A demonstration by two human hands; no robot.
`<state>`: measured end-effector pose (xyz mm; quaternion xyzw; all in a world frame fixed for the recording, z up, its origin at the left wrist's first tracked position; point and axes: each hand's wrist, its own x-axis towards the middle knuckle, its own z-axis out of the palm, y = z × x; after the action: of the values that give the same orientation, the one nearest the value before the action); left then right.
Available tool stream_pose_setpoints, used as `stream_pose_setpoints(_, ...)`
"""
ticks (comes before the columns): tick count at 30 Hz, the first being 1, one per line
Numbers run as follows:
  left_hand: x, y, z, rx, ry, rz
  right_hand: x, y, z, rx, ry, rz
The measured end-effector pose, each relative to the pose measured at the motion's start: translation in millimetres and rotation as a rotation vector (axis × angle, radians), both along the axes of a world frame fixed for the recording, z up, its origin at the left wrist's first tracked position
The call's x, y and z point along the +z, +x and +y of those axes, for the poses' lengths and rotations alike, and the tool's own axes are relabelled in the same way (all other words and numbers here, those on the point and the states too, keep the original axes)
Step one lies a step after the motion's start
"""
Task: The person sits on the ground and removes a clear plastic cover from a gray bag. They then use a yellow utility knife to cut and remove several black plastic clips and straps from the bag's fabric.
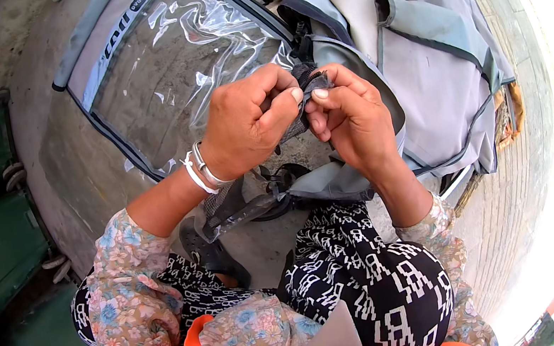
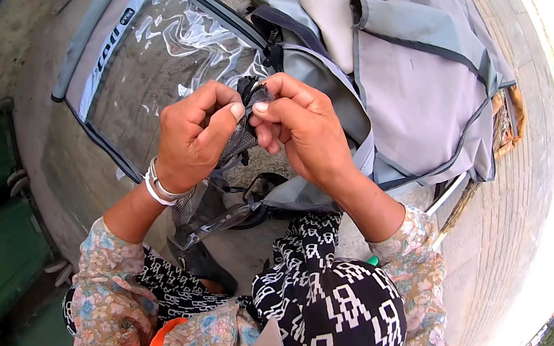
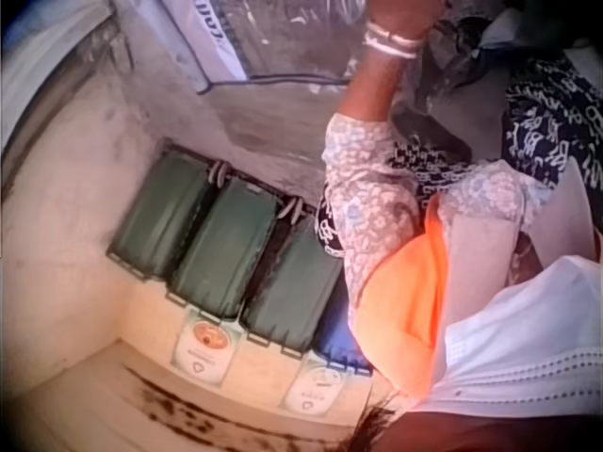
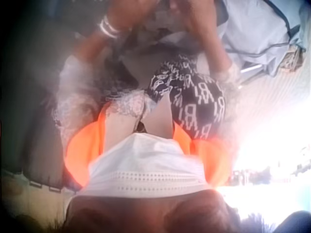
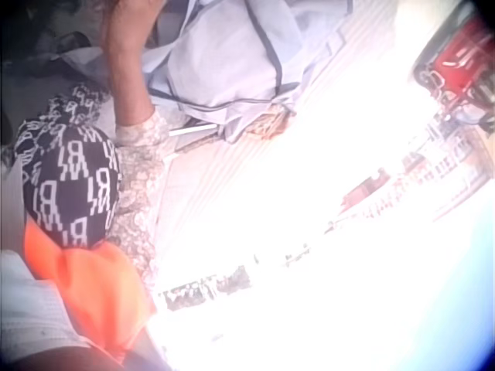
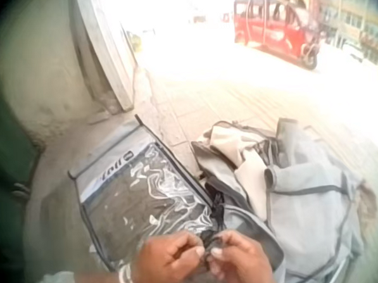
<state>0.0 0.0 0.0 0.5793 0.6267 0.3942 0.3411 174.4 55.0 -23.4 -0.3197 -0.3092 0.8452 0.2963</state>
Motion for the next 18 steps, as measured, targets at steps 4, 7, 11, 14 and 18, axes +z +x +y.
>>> stream_pose_setpoints(4,10,-4,-1,-0.064,-0.106,-0.033,13,-6,-4,-0.101,0.363,-0.297)
stream_pose_setpoints(7,16,-6,0,-0.118,-0.063,0.058,18,-6,-2,-0.092,0.569,-0.479)
stream_pose_setpoints(11,11,-2,-2,-0.111,0.039,0.133,13,-3,1,-0.006,0.593,-0.509)
stream_pose_setpoints(14,9,0,-3,-0.09,0.11,0.194,16,-1,2,-0.01,0.533,-0.503)
stream_pose_setpoints(18,5,-1,-4,-0.036,0.276,0.269,23,-2,3,0.012,0.433,-0.439)
